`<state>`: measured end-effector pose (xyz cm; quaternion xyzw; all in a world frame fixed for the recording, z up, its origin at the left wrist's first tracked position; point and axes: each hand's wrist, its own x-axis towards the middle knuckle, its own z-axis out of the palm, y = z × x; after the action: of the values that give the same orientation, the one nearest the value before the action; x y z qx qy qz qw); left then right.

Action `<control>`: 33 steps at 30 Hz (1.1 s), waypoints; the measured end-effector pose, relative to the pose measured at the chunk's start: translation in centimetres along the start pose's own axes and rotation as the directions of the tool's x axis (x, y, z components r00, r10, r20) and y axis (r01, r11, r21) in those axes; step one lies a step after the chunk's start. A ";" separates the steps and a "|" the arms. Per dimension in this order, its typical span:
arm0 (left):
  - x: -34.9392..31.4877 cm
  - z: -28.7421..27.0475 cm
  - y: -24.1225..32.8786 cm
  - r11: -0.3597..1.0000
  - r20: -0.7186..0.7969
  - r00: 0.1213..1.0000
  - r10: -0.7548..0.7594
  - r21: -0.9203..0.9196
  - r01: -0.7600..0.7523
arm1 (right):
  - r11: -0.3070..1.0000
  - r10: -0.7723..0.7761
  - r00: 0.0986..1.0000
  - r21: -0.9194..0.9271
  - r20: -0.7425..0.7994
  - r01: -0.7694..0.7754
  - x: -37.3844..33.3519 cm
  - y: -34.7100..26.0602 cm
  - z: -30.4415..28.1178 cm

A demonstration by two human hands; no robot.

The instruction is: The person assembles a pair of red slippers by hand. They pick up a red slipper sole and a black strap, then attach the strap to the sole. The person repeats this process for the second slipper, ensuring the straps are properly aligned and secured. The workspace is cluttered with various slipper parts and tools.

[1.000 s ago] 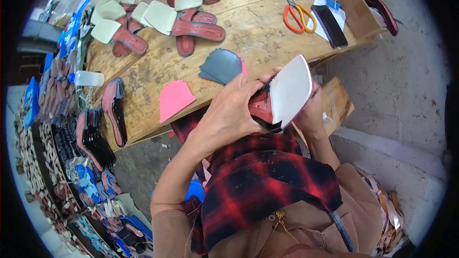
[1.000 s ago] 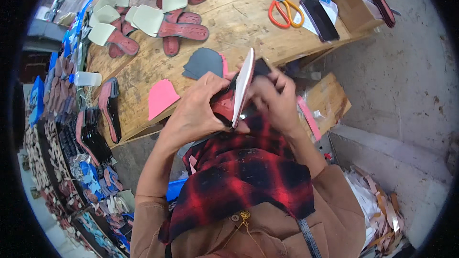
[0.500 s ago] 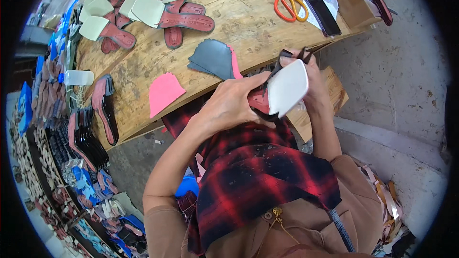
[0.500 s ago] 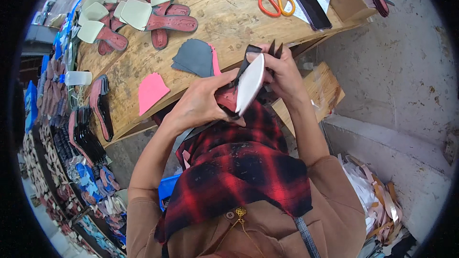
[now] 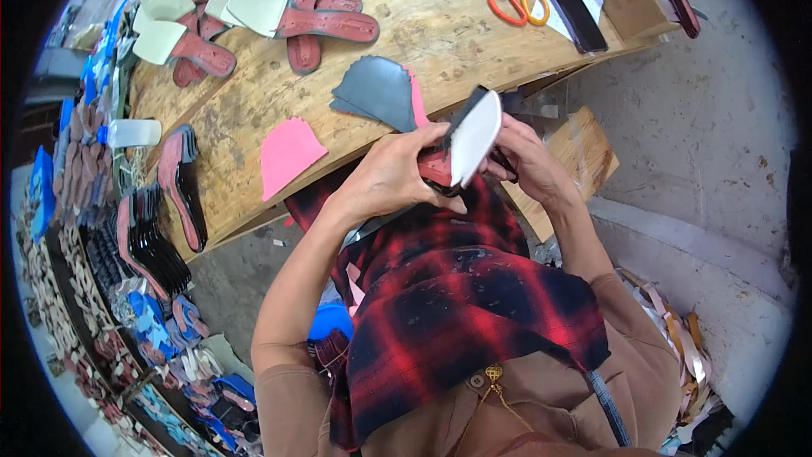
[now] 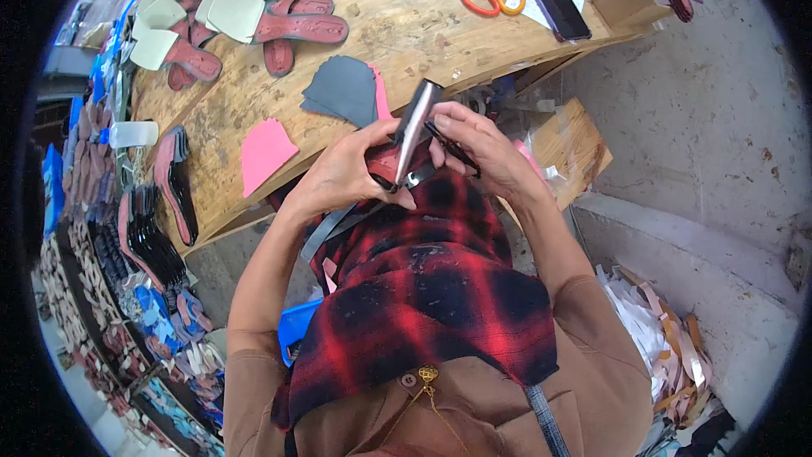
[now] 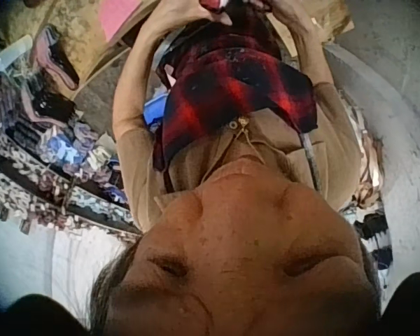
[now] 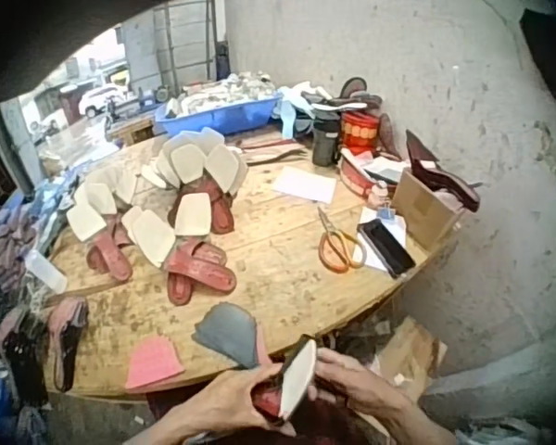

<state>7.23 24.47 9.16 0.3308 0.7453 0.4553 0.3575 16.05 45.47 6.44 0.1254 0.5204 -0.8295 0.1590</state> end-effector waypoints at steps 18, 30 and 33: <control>-0.4 0.4 -1.0 0.960 0.233 0.968 0.095 0.237 -0.151 | 0.954 0.191 0.981 0.240 -0.036 -0.177 -0.6 2.3 -0.3; -1.5 3.3 -5.2 0.909 -0.250 0.962 0.105 0.416 0.009 | 0.982 -0.156 0.979 0.090 -0.129 0.168 -3.5 5.4 -1.3; -1.3 5.6 -4.8 0.882 -0.377 0.902 0.208 0.471 -0.007 | 0.789 -0.476 0.876 -0.480 -0.085 0.382 -2.1 5.0 2.8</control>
<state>11.75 24.15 3.23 0.3425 0.8703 0.3458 0.0752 19.81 41.15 4.29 0.0463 0.7256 -0.6836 -0.0632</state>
